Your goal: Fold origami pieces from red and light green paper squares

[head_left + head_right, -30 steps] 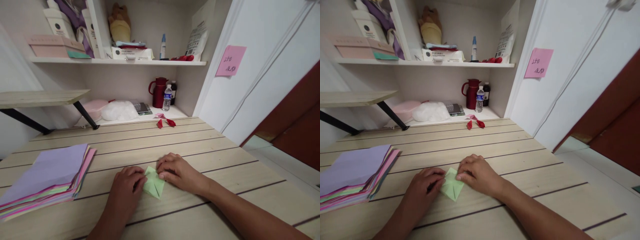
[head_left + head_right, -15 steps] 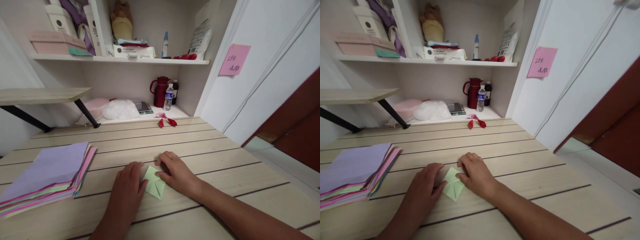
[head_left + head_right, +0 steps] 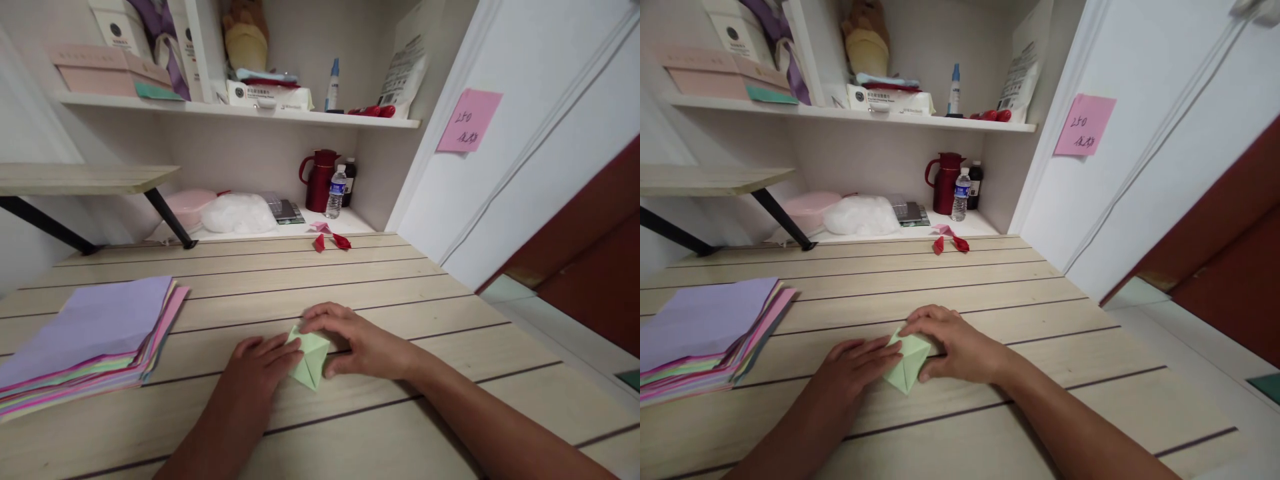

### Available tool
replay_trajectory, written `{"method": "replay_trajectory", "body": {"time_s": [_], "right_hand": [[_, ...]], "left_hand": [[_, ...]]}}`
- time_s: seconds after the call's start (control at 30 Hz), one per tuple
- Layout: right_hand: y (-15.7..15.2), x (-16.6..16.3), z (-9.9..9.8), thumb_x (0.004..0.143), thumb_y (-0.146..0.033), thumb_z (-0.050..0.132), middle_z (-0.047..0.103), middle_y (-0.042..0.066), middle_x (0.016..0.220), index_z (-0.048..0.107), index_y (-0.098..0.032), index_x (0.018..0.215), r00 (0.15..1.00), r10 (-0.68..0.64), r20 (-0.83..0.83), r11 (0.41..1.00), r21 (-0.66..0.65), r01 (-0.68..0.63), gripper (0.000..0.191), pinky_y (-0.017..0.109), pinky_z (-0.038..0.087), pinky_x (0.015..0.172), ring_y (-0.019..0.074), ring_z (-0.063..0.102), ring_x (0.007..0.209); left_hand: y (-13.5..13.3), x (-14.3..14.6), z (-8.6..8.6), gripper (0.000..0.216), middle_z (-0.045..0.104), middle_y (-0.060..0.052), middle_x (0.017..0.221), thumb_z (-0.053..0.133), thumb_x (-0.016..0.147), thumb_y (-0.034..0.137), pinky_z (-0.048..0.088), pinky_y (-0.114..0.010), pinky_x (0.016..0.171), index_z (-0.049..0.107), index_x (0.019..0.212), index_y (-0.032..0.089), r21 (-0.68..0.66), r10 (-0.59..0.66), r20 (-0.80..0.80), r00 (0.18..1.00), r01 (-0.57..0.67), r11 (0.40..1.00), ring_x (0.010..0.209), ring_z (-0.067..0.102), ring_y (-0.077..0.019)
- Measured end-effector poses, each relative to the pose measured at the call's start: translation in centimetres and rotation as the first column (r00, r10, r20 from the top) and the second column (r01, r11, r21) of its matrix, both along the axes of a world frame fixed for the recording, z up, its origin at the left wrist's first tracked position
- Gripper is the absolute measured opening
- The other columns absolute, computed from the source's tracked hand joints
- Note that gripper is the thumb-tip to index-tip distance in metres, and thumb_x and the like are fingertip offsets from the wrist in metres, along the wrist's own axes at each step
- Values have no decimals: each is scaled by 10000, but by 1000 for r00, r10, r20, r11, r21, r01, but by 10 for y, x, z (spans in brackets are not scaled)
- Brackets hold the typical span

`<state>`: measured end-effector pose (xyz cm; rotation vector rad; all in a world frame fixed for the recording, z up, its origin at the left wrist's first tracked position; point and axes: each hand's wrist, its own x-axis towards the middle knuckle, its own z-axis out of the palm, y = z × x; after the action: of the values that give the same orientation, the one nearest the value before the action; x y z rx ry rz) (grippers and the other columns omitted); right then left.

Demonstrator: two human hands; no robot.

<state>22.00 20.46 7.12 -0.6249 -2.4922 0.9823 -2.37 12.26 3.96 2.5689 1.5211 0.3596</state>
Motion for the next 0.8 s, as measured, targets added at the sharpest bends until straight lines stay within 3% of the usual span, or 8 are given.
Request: {"method": "replay_trajectory", "body": {"time_s": [0.17, 0.47, 0.67, 0.8], "right_hand": [[1, -5, -3, 822, -312, 779, 650, 51, 1218, 670, -281, 1165, 1000, -15, 22, 997, 73, 14, 360, 394, 377, 1047, 232, 536, 1195], [1, -10, -4, 930, -272, 652, 716, 37, 1066, 700, -234, 989, 997, -46, -66, 992, 114, 53, 85, 333, 437, 973, 186, 612, 1067], [-4, -22, -10, 926, -189, 627, 695, 32, 1030, 641, -214, 850, 985, -168, -47, 970, 170, 174, 81, 369, 432, 926, 199, 597, 986], [-7, -28, -15, 885, -151, 640, 633, 56, 969, 606, -202, 851, 960, -277, -28, 935, 221, 277, 70, 398, 435, 865, 233, 550, 954]], "left_hand": [[-2, 6, 8, 594, 628, -16, 1357, 402, 718, -14, 391, -473, 1032, 639, 1176, 282, -69, 62, 58, 996, -58, 996, 1279, 562, -208], [0, 7, 10, 518, 658, -32, 1318, 419, 745, 10, 409, -476, 1011, 673, 1112, 276, -70, 62, 153, 986, -52, 996, 1242, 592, -226], [-1, 8, 6, 498, 681, -40, 1292, 378, 777, 2, 408, -461, 999, 667, 1095, 252, -23, 55, 169, 984, -52, 998, 1212, 601, -217], [-3, 10, 4, 554, 701, -61, 1247, 367, 775, -8, 423, -438, 974, 640, 1195, 228, 59, 64, 170, 983, -75, 995, 1138, 622, -223]]}}
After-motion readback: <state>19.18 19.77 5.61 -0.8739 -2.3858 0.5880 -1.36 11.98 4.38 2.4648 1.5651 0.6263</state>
